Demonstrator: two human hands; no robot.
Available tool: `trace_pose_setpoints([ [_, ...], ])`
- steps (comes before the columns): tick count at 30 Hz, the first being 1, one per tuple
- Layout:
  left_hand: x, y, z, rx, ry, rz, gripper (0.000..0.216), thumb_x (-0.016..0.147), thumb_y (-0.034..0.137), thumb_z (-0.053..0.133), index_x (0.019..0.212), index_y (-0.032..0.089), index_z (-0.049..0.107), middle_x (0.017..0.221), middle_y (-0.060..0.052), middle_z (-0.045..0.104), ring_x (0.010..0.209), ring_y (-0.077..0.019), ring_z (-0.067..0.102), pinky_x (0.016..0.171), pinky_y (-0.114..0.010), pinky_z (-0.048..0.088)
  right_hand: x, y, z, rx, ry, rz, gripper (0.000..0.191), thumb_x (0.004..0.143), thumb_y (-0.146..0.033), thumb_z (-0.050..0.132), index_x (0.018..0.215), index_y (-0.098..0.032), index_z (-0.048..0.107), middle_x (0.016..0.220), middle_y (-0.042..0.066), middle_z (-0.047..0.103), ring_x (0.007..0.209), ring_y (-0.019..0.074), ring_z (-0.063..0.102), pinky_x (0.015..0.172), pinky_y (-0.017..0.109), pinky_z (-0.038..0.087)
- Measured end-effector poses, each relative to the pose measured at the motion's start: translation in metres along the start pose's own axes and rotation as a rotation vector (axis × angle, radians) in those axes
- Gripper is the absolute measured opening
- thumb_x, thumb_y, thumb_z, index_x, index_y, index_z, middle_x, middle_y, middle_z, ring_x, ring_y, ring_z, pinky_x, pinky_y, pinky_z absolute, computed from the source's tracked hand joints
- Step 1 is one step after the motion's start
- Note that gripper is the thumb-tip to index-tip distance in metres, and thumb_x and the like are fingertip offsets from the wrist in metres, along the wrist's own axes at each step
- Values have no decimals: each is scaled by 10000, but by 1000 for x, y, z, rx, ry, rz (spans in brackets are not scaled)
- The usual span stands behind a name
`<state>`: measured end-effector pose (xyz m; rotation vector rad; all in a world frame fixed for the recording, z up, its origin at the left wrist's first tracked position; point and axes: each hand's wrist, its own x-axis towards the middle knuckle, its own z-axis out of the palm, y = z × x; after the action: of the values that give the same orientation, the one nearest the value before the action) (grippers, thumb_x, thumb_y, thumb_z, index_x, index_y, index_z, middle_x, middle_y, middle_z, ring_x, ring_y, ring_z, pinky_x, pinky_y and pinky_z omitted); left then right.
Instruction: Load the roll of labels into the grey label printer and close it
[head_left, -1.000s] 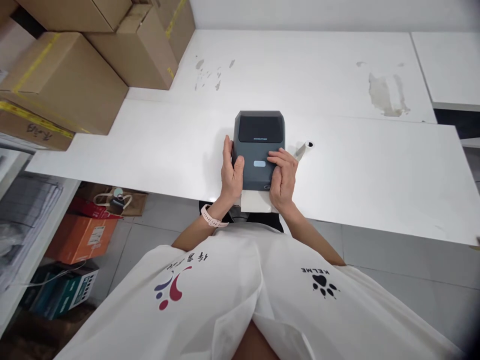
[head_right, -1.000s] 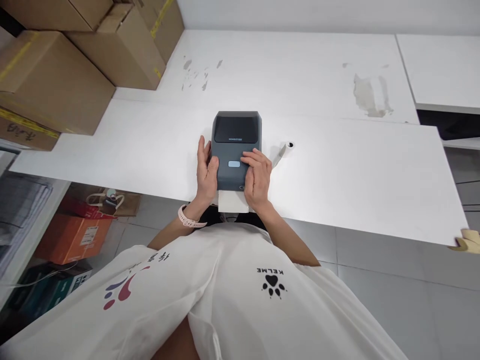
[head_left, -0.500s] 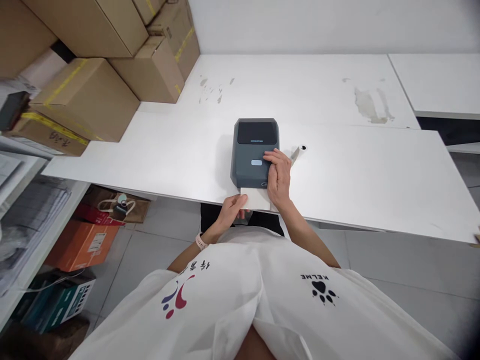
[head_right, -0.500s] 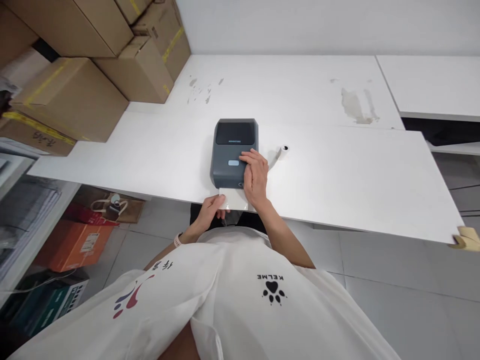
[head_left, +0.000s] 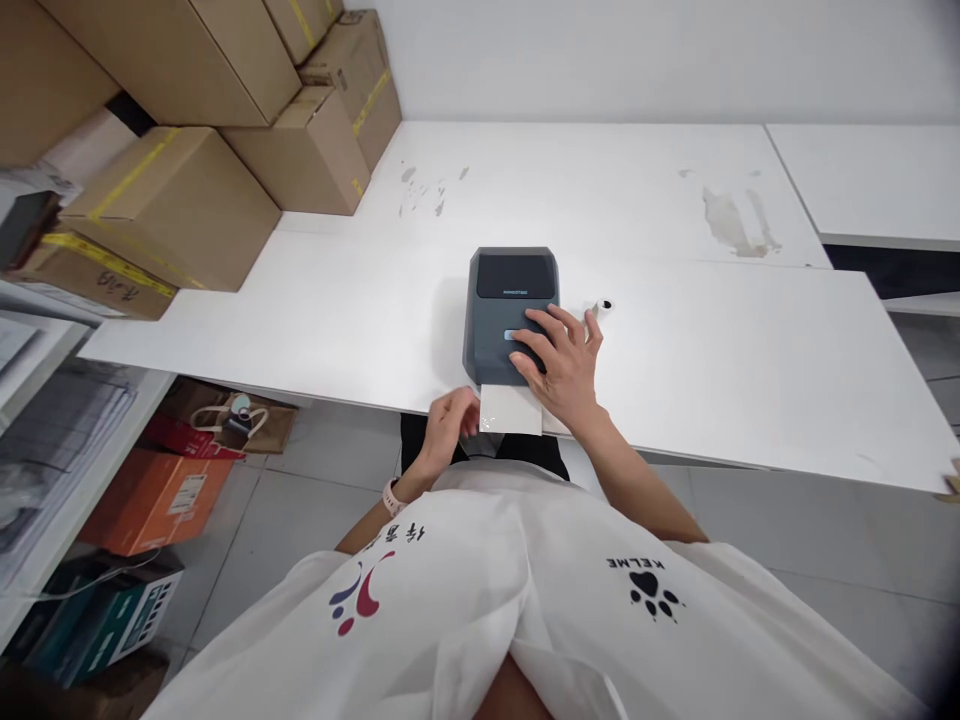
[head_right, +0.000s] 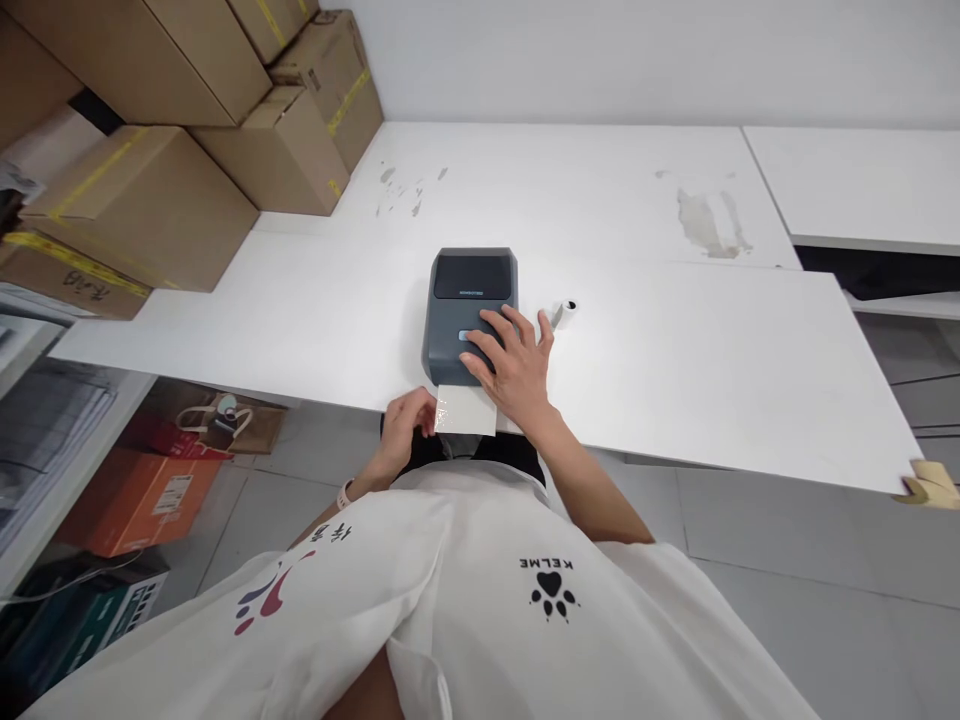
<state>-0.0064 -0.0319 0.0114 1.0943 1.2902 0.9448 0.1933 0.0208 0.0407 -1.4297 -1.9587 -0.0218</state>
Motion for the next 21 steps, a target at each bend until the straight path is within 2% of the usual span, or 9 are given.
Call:
trace_pose_setpoints([
  [1, 3, 1, -2, 15, 126, 63, 434, 933, 574, 503, 742, 211, 643, 699, -11, 654, 598, -127, 582, 556, -258, 448, 2, 0, -2, 2, -27, -3, 306, 1015, -508, 483, 1098, -324, 713, 1370, 31, 674, 1408, 313, 498, 1254, 613, 153],
  [3, 10, 7, -2, 65, 309, 201, 352, 944, 552, 517, 1013, 246, 677, 1064, -52, 727, 907, -175, 680, 744, -286, 540, 5, 1, -2, 40, -66, 6, 304, 1017, -511, 472, 1086, -321, 698, 1404, 25, 654, 1455, 316, 448, 1259, 621, 129],
  [5, 17, 12, 2, 114, 299, 299, 458, 950, 548, 535, 1332, 298, 572, 1474, -73, 576, 1318, -227, 571, 1039, -352, 503, 4, 3, 1, 100, -67, 39, 327, 1025, -518, 436, 1128, -307, 663, 1497, 43, 575, 1504, 320, 382, 1248, 630, 173],
  [7, 23, 15, 7, 127, 163, 320, 655, 944, 550, 565, 1531, 329, 379, 1670, -64, 350, 1529, -254, 357, 1218, -403, 361, -3, 5, 7, 165, -19, 104, 404, 1021, -548, 413, 1272, -281, 582, 1611, 100, 431, 1544, 336, 312, 1214, 640, 258],
  [9, 25, 13, 12, 115, 48, 293, 820, 920, 547, 614, 1609, 325, 228, 1713, -73, 254, 1571, -274, 280, 1266, -433, 301, -14, 7, 13, 230, 34, 187, 541, 1020, -568, 388, 1460, -254, 423, 1654, 168, 333, 1554, 348, 290, 1174, 639, 331],
  [12, 28, 6, 14, 140, 34, 280, 932, 882, 535, 678, 1630, 317, 166, 1718, -86, 239, 1574, -294, 272, 1275, -469, 298, -29, 6, 17, 315, 33, 273, 663, 1023, -569, 377, 1594, -272, 217, 1639, 177, 360, 1535, 338, 333, 1164, 644, 348],
  [17, 33, 0, 10, 241, 115, 355, 913, 854, 557, 704, 1611, 324, 249, 1730, -63, 211, 1613, -291, 145, 1313, -461, 218, -35, 4, 13, 437, 25, 343, 661, 1005, -617, 399, 1590, -342, 262, 1656, 101, 363, 1516, 329, 359, 1195, 658, 285],
  [21, 35, 4, 9, 257, 152, 349, 878, 831, 588, 717, 1577, 301, 353, 1726, -87, 218, 1609, -314, 150, 1304, -476, 233, -32, 5, 9, 492, 57, 379, 603, 1013, -637, 342, 1551, -364, 353, 1617, 67, 434, 1501, 309, 387, 1220, 631, 253],
])
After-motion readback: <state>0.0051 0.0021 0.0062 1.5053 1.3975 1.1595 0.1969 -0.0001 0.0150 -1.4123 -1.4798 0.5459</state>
